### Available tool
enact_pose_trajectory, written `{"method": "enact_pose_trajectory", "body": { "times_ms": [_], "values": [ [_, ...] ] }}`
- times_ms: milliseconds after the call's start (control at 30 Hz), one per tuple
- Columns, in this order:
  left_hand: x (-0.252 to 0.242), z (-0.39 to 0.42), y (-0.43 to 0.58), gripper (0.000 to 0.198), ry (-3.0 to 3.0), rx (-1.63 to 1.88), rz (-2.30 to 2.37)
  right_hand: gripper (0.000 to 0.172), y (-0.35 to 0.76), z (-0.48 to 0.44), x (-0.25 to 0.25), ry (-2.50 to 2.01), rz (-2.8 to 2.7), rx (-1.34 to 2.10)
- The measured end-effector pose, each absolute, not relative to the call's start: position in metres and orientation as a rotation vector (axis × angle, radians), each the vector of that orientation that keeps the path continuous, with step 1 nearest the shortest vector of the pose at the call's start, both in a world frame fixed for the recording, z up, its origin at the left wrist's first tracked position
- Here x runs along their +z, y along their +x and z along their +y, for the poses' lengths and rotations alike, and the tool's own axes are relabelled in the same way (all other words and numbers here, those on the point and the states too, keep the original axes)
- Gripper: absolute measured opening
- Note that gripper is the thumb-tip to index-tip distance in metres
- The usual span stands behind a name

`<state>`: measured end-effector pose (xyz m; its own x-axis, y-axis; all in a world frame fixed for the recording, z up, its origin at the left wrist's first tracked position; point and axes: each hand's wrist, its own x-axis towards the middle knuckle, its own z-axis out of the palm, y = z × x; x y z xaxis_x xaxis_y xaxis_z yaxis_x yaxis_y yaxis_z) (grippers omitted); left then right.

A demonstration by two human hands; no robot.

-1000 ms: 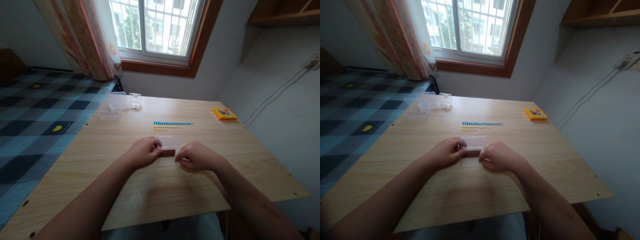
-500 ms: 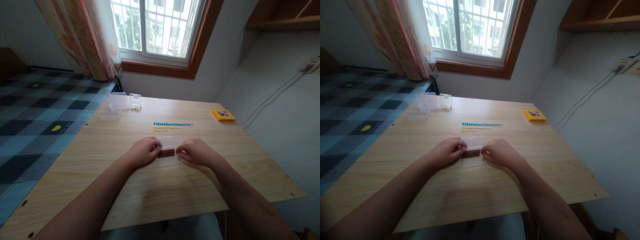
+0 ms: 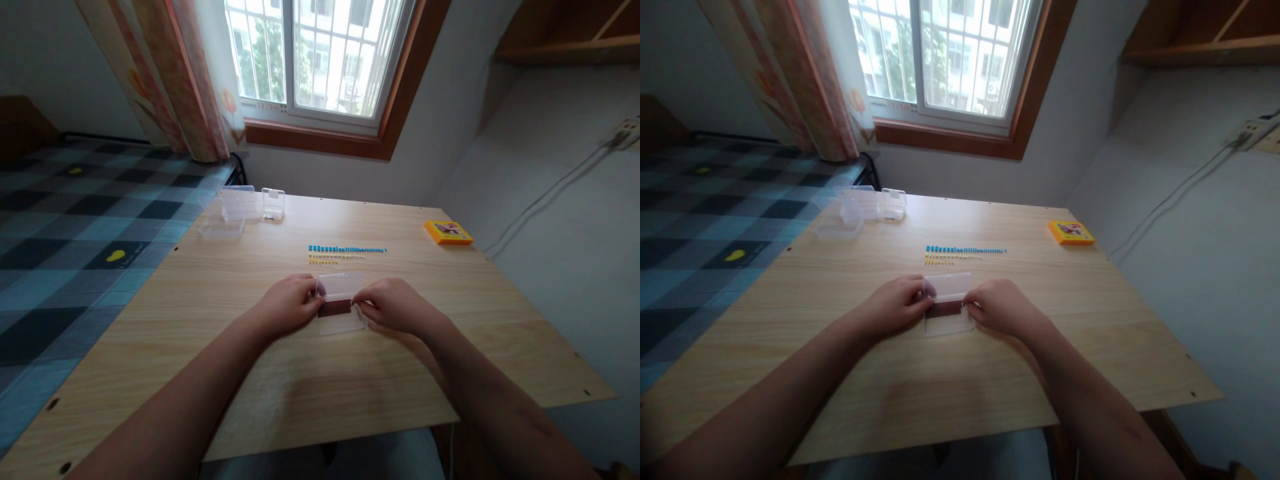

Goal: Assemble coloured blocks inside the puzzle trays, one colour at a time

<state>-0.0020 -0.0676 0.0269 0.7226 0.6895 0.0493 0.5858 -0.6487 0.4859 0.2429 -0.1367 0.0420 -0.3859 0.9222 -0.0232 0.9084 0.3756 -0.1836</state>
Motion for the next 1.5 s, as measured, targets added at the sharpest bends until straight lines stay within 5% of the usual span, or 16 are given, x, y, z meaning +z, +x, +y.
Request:
{"method": "enact_pose_trajectory", "body": {
  "times_ms": [1500],
  "values": [
    [0.0306,-0.0698,-0.0020,0.016,2.491,0.306,1.004,0.024,0.2451,-0.1374,0.0413,-1.615,-2.537,0.382]
  ]
}}
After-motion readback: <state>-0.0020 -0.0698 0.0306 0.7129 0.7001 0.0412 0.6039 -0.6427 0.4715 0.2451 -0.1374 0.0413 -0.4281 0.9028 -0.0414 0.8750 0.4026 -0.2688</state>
